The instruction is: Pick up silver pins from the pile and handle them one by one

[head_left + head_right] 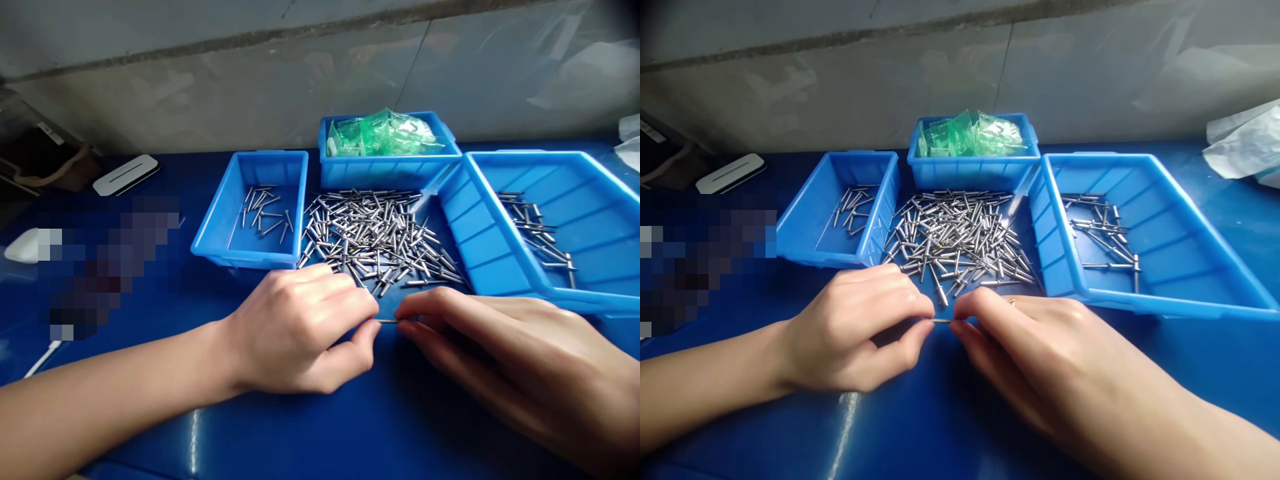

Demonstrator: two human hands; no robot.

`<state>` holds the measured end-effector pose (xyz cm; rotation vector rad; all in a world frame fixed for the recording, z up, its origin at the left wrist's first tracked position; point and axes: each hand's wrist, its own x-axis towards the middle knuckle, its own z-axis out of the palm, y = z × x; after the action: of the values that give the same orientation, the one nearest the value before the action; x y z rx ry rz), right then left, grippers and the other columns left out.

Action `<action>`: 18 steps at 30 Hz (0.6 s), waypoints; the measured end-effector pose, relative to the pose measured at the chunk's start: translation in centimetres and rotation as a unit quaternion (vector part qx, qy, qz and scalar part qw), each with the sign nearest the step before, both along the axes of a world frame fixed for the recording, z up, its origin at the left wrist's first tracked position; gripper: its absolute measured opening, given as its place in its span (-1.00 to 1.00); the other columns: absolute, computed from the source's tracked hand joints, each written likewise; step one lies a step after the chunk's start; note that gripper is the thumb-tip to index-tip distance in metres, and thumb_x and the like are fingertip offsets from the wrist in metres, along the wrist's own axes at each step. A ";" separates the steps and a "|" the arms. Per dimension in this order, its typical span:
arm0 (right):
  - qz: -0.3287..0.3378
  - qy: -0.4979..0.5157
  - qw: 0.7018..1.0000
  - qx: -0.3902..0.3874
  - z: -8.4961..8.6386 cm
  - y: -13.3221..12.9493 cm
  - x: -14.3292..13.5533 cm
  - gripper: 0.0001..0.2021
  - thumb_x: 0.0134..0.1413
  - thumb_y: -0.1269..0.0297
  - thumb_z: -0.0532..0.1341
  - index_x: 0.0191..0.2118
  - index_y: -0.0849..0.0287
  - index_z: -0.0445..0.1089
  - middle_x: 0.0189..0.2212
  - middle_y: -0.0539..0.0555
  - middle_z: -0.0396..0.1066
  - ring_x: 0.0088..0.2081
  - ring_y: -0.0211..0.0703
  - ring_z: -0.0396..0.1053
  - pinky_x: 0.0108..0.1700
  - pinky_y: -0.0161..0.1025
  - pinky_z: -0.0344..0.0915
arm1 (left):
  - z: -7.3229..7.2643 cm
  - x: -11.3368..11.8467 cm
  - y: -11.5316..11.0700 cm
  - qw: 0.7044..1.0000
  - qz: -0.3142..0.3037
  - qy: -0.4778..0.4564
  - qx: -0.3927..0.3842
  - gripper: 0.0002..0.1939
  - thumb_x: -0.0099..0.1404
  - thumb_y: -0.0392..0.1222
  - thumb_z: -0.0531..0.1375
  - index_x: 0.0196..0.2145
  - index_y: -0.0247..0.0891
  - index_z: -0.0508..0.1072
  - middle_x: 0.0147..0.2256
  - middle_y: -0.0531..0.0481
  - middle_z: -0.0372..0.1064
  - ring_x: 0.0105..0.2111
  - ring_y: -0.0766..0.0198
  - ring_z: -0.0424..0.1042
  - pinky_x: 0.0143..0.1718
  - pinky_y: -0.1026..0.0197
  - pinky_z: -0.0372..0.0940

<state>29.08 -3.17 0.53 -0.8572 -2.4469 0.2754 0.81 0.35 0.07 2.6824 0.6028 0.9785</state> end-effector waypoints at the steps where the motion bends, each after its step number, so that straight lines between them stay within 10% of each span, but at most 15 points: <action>1: -0.001 0.003 1.000 -0.006 -0.2 -0.1 0.1 -0.70 1.03 0.24 -0.01 0.03 -0.07 0.32 -0.32 -0.10 0.68 -0.52 -0.23 0.65 -0.45 -0.30 0.39 | 0.0 0.0 0.0 1.000 0.004 0.006 -0.009 -0.66 0.78 -0.42 0.21 -0.19 -0.31 0.68 -0.35 0.02 0.67 -0.43 0.24 0.59 -0.30 0.14 0.52; 18: -0.027 0.050 0.992 -0.117 -1.1 -0.1 1.2 -0.85 0.94 0.17 0.17 0.24 -0.20 0.50 -0.18 -0.10 0.80 -0.42 -0.08 0.75 -0.37 -0.26 0.54 | -0.3 0.0 0.4 0.997 -0.010 0.035 0.071 -0.61 0.93 -0.35 0.13 -0.08 -0.30 0.70 -0.28 0.00 0.70 -0.36 0.24 0.63 -0.17 0.19 0.63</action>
<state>30.32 -3.29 -0.61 -0.9816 -2.3250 0.5805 0.78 0.79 -0.19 2.8513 0.5377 0.9604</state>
